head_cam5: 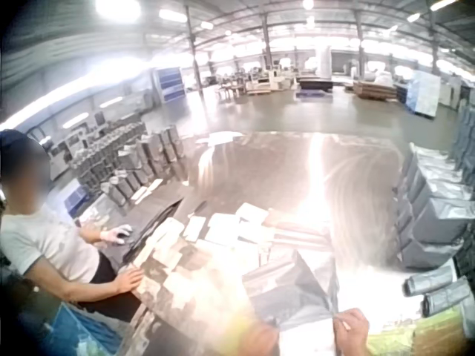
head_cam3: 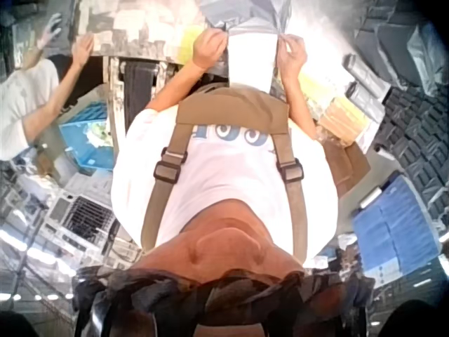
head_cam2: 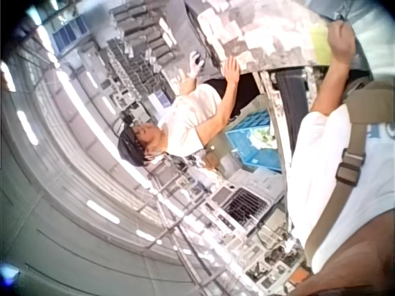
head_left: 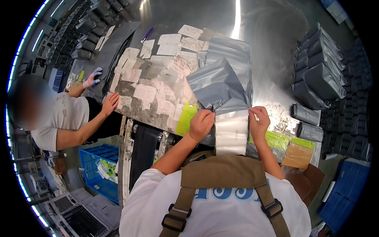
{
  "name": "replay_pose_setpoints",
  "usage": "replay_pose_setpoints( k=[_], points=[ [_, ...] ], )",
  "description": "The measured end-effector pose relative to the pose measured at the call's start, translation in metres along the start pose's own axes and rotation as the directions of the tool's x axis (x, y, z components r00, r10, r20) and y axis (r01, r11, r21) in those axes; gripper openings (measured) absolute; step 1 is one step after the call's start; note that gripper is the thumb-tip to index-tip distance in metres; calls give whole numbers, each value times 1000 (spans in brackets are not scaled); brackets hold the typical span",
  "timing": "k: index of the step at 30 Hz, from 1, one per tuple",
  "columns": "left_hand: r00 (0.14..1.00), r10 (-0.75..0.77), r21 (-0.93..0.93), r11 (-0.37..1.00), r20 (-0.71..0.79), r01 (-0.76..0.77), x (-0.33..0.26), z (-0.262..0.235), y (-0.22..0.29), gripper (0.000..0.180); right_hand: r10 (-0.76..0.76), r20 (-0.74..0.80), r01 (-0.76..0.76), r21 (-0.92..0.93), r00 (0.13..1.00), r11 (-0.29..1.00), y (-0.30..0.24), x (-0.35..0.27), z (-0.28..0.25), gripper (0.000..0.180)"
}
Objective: The person picks up rectangular products, slides them into grey mailing bags by hand, peels the adhesive backing off to seal the bags, and stacks the finished packages on the table.
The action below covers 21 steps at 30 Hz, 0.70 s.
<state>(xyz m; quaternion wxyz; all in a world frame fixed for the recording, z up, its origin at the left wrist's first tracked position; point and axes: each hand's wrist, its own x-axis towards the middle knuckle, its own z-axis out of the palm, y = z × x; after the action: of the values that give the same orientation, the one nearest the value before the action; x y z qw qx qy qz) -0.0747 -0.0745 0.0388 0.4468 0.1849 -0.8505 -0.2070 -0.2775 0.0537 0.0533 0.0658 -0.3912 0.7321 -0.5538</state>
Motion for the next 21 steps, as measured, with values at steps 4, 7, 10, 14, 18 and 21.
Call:
replay_pose_setpoints(
  k=[4, 7, 10, 14, 18, 21],
  points=[
    [981, 52, -80, 996, 185, -37, -16, 8, -10, 14, -268, 8, 264, -214, 963, 941, 30, -25, -5, 16],
    [984, 95, -89, 993, 149, -82, -11, 17, -15, 14, -360, 33, 357, -237, 932, 903, 27, -22, -8, 16],
    [964, 185, -134, 978, 190, -161, -13, 7, -22, 13, -470, 60, 471, -222, 881, 854, 26, -25, -17, 16],
    [973, 49, -68, 997, 225, -35, -23, 18, -32, 25, -334, 76, 341, -265, 940, 902, 32, -29, -8, 14],
    [877, -462, -1, 885, 135, 466, -33, 53, -51, 35, 357, 115, -331, -194, 927, 923, 30, -11, 10, 43],
    [878, -463, 241, 872, 124, 426, -35, 49, -47, 13, 77, 188, -14, -318, 979, 948, 44, -7, 15, 9]
  ],
)
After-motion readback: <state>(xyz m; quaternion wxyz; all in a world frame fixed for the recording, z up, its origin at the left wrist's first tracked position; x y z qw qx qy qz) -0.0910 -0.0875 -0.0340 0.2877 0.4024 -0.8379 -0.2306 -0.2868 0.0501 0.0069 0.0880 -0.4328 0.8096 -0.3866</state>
